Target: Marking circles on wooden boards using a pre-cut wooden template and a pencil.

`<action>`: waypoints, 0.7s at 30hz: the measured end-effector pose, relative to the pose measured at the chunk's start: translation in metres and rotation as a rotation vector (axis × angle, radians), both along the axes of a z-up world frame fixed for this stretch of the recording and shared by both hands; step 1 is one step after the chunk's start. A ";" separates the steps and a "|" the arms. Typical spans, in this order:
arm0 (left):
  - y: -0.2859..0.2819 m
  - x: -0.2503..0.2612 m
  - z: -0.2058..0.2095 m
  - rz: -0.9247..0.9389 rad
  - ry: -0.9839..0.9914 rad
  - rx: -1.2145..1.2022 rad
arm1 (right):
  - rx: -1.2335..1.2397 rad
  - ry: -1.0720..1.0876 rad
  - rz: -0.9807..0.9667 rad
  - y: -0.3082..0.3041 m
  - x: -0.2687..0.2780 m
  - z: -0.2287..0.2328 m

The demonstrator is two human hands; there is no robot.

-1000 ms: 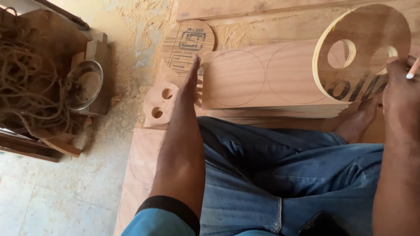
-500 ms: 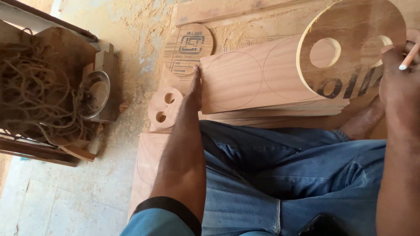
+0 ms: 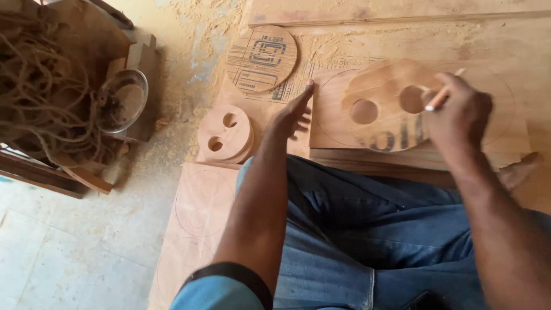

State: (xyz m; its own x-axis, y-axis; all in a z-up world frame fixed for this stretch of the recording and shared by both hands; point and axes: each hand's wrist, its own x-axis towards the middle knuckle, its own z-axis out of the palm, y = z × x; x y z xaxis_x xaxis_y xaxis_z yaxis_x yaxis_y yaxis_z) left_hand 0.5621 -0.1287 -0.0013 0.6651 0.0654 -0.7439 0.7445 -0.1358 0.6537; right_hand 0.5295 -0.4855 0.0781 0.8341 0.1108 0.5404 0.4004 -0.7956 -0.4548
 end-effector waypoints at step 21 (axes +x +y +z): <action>-0.019 -0.050 0.045 -0.183 -0.856 0.588 | 0.205 0.230 0.095 0.052 -0.027 -0.005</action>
